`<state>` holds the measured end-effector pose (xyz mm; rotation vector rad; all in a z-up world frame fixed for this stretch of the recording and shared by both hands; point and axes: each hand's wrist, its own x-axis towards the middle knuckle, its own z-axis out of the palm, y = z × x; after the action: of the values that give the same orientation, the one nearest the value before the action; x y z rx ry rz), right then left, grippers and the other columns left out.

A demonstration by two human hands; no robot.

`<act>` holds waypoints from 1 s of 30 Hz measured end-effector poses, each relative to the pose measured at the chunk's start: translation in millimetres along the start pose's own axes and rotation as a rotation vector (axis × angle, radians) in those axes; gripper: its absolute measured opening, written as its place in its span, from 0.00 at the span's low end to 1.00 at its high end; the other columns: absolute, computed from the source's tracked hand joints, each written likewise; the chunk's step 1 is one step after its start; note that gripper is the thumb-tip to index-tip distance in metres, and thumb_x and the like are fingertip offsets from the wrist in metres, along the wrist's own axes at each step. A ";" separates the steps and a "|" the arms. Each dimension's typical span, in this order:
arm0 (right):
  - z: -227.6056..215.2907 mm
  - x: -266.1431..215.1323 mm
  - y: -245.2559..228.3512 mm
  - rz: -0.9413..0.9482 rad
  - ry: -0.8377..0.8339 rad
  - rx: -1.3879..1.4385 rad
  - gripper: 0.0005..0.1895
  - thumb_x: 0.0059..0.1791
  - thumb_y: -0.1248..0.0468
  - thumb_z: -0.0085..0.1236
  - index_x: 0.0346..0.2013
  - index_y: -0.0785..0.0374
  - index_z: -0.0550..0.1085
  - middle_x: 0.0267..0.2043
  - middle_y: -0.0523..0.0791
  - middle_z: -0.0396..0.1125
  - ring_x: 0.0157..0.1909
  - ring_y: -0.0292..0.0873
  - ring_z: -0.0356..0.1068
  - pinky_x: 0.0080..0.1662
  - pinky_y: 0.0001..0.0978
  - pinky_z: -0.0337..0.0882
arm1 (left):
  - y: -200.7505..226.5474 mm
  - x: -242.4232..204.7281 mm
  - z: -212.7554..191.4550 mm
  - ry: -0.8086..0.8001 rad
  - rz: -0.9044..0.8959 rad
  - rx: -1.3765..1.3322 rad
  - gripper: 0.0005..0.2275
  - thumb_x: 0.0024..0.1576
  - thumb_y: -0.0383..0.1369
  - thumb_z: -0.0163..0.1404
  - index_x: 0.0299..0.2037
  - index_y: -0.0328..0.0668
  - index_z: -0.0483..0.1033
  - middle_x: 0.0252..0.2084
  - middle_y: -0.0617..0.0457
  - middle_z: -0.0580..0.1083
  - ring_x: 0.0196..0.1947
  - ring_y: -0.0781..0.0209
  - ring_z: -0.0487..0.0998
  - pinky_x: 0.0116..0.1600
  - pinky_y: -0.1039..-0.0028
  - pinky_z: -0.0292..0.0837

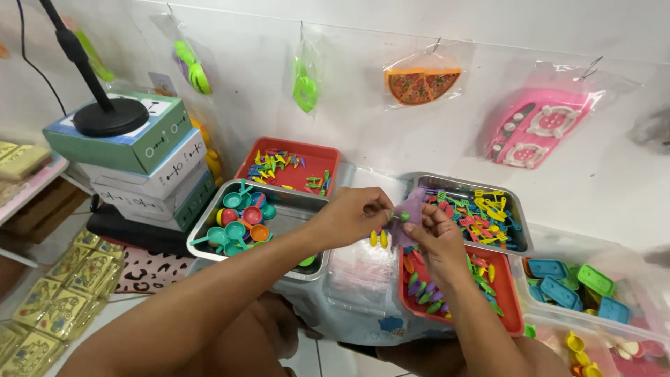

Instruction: The person wipes a purple plastic toy with a cloth, then picks up small colorful plastic toys from trays and places them into a clear plastic bag. The person folds the bag to secure the items inside.

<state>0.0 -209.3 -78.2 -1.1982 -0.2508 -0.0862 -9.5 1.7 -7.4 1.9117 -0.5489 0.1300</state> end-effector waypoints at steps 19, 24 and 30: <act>-4.7 -2.6 -7.1 -0.071 -0.007 -0.111 0.19 0.41 0.76 0.67 0.47 0.71 0.78 0.33 0.47 0.71 0.33 0.37 0.72 0.37 0.28 0.78 | -1.6 9.7 17.1 -0.014 0.041 -0.003 0.04 0.57 0.31 0.56 0.40 0.48 0.78 0.32 0.50 0.80 0.39 0.53 0.83 0.47 0.64 0.78; -5.8 -4.6 -7.6 -0.112 -0.023 -0.192 0.14 0.43 0.75 0.68 0.43 0.69 0.78 0.30 0.44 0.69 0.34 0.35 0.71 0.39 0.26 0.74 | -5.9 8.5 24.2 -0.065 0.038 -0.016 0.04 0.58 0.31 0.54 0.41 0.45 0.78 0.33 0.49 0.79 0.39 0.53 0.82 0.48 0.62 0.77; -13.5 -3.5 -9.3 -0.080 -0.119 -0.236 0.13 0.41 0.76 0.69 0.39 0.69 0.77 0.29 0.44 0.69 0.34 0.36 0.70 0.42 0.27 0.73 | -2.3 8.0 13.9 -0.146 0.068 0.078 0.04 0.56 0.30 0.54 0.39 0.42 0.79 0.33 0.45 0.80 0.38 0.48 0.83 0.45 0.60 0.78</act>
<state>-3.2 -225.5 -75.1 -1.4300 -0.4021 -0.1170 -3.6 -12.6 -12.3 1.9892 -0.7169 0.0563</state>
